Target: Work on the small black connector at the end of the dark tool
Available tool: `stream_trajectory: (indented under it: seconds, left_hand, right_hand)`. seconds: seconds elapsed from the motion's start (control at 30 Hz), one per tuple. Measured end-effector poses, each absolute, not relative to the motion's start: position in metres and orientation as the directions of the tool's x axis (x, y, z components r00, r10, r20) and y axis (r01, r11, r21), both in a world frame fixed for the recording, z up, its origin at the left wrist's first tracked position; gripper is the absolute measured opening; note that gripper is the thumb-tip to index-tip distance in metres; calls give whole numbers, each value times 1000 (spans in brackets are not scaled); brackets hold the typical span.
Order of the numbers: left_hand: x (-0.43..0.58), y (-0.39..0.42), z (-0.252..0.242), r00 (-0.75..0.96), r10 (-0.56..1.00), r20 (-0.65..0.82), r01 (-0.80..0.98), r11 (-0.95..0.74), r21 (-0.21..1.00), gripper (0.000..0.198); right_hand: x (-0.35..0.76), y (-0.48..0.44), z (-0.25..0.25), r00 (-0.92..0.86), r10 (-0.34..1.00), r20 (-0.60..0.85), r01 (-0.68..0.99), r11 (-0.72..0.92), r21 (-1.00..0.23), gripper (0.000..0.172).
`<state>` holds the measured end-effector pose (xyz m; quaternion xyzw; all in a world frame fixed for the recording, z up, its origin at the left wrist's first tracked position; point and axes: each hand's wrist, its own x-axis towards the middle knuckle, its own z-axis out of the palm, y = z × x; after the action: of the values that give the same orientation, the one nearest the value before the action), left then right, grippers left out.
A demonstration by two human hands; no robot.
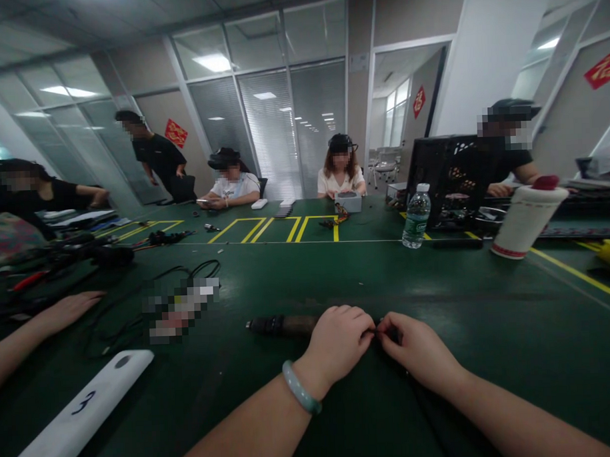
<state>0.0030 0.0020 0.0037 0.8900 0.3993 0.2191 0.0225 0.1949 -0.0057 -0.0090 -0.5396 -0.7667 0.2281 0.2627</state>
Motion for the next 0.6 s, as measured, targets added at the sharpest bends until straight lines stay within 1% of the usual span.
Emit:
stream_trajectory:
  seconds: [0.1, 0.27, 0.4, 0.5, 0.6]
  left_hand:
    - [5, 0, 3, 593, 717, 366, 701, -683, 205, 8]
    - [5, -2, 4, 580, 730, 360, 716, -668, 202, 11]
    - [3, 1, 4, 555, 750, 360, 721, -650, 242, 13]
    - [3, 2, 3, 556, 749, 360, 708, -654, 268, 8]
    - [2, 2, 4, 558, 745, 366, 690, -661, 294, 8]
  right_hand:
    - [196, -6, -9, -285, 948, 144, 708, 310, -634, 9]
    - [200, -5, -12, -302, 949, 90, 684, 282, -673, 12]
    - [201, -4, -14, -305, 949, 79, 671, 273, -689, 13]
    - [201, -3, -14, -309, 948, 78, 668, 274, -692, 12]
    - [201, -4, -12, -314, 946, 85, 660, 281, -696, 12]
